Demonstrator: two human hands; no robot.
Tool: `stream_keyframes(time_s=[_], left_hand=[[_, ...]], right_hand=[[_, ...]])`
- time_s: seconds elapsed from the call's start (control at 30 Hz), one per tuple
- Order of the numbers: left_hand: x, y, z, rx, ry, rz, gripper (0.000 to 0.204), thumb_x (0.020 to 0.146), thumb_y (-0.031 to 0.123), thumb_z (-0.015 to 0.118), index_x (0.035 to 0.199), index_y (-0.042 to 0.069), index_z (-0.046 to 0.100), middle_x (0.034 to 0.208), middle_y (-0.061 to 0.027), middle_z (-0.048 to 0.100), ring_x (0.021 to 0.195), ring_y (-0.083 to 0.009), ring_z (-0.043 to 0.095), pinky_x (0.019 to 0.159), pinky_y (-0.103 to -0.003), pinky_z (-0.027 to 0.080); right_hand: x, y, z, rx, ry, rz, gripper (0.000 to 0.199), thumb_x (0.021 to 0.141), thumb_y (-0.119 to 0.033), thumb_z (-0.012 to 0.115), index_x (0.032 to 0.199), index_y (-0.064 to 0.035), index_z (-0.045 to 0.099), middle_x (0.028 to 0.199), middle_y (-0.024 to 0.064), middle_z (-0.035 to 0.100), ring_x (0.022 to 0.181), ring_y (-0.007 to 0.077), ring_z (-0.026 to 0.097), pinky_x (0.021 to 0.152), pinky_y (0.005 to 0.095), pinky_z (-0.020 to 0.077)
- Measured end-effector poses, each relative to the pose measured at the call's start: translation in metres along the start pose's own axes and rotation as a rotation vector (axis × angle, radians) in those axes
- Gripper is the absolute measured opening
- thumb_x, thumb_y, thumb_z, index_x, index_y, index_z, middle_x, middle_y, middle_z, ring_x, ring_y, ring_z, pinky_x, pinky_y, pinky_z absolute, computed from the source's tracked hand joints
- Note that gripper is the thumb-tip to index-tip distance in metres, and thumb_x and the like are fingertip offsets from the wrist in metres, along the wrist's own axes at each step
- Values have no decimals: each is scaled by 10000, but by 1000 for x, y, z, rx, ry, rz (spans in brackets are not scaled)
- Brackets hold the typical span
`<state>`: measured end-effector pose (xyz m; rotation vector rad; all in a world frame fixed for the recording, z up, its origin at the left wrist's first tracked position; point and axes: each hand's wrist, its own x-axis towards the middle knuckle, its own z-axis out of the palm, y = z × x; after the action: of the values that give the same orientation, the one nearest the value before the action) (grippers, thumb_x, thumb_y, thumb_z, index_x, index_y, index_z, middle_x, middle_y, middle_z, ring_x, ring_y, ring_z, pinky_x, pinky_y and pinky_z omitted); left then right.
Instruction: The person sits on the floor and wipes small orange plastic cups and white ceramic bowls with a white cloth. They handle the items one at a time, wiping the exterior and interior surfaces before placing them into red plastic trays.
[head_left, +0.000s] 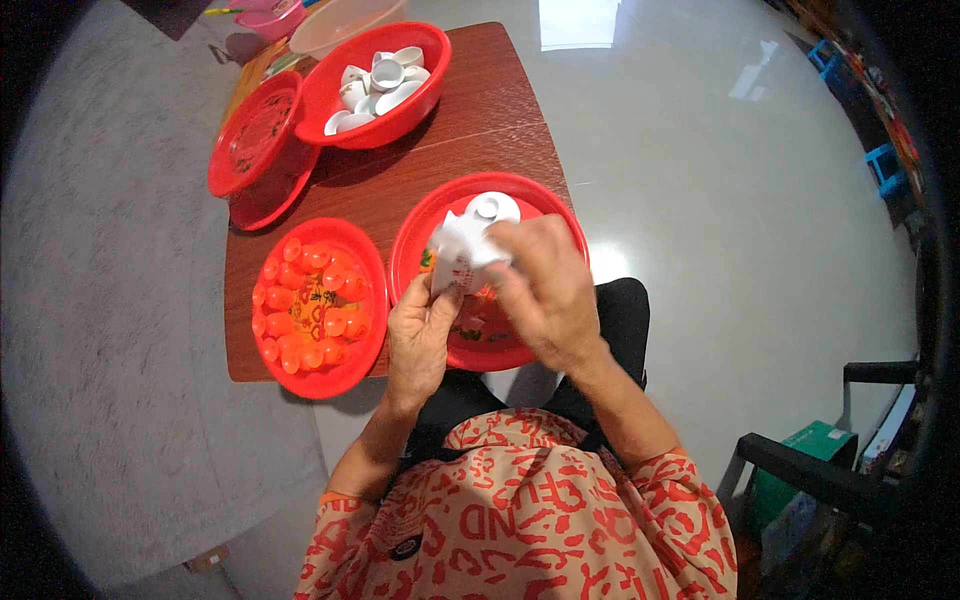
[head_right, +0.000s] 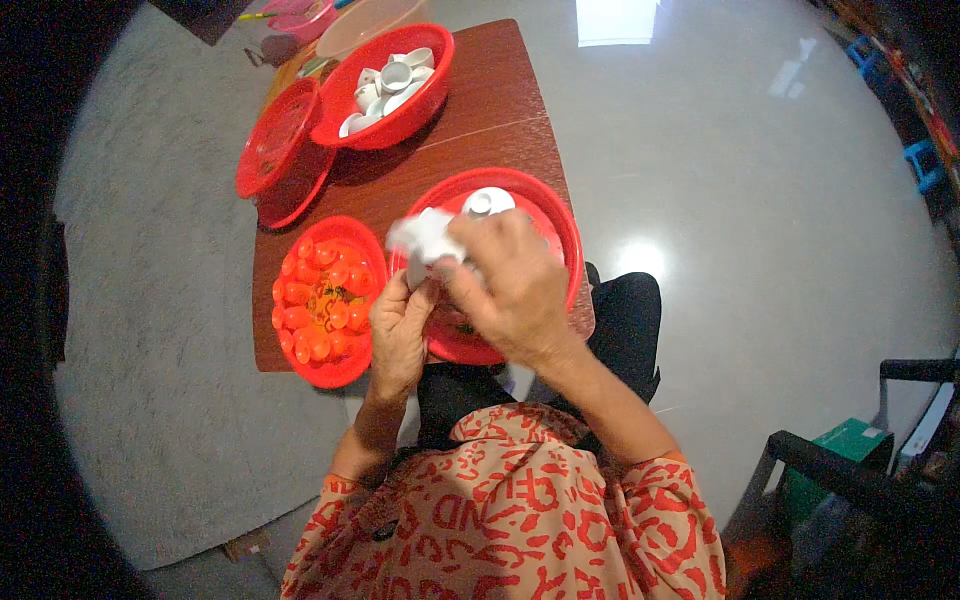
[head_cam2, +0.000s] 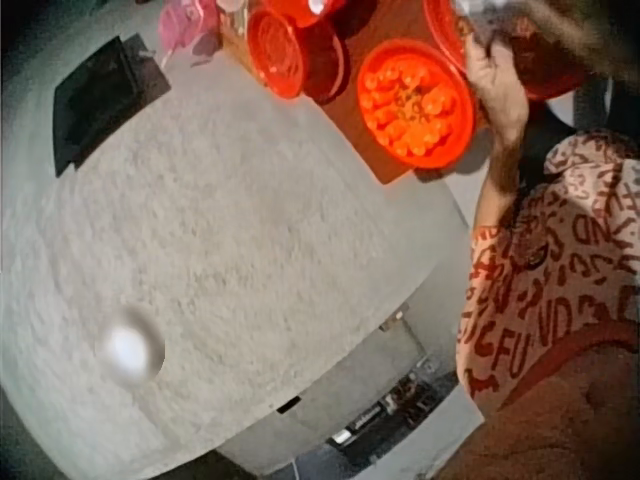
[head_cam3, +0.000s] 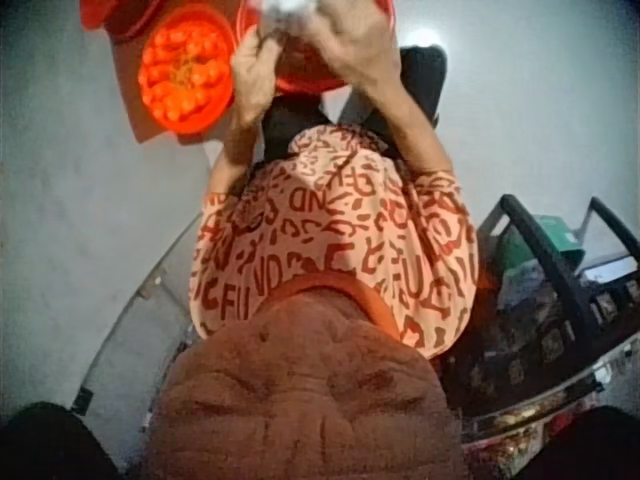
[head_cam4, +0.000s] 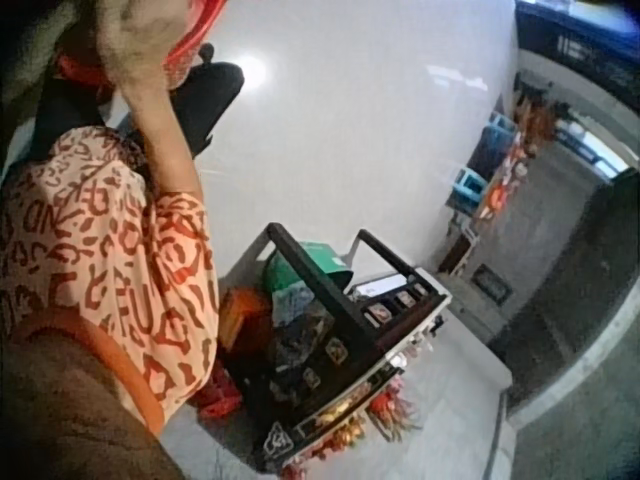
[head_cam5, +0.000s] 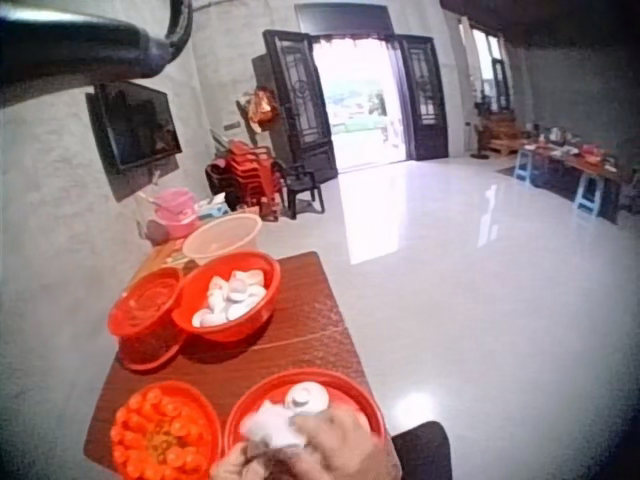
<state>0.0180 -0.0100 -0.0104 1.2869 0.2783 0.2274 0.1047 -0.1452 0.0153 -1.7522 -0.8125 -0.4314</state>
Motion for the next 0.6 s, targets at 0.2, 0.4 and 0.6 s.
stream_keyframes(time_s=[0.2,0.4,0.6], left_hand=[[-2,-6,4,-103,19,87,296,924,6,452,1217,-24,488,1164,-104,562,1065,-172,557,910,-290,461],[-8,3,7,16,-22,28,251,964,188,482,1112,-6,542,942,-55,613,766,-97,597,677,-235,508],[-6,-4,1,78,-71,78,222,979,174,449,1092,12,551,925,-42,605,771,-74,575,694,-232,488]], right_hand=[[-9,-7,18,-163,118,-175,235,703,-122,710,923,-98,631,889,101,537,823,280,518,723,388,422],[1,24,17,361,24,160,145,744,-33,653,887,-39,629,905,115,578,862,260,562,751,350,445],[2,20,8,78,-36,-83,225,683,-13,633,904,-55,630,928,131,582,852,296,534,762,376,420]])
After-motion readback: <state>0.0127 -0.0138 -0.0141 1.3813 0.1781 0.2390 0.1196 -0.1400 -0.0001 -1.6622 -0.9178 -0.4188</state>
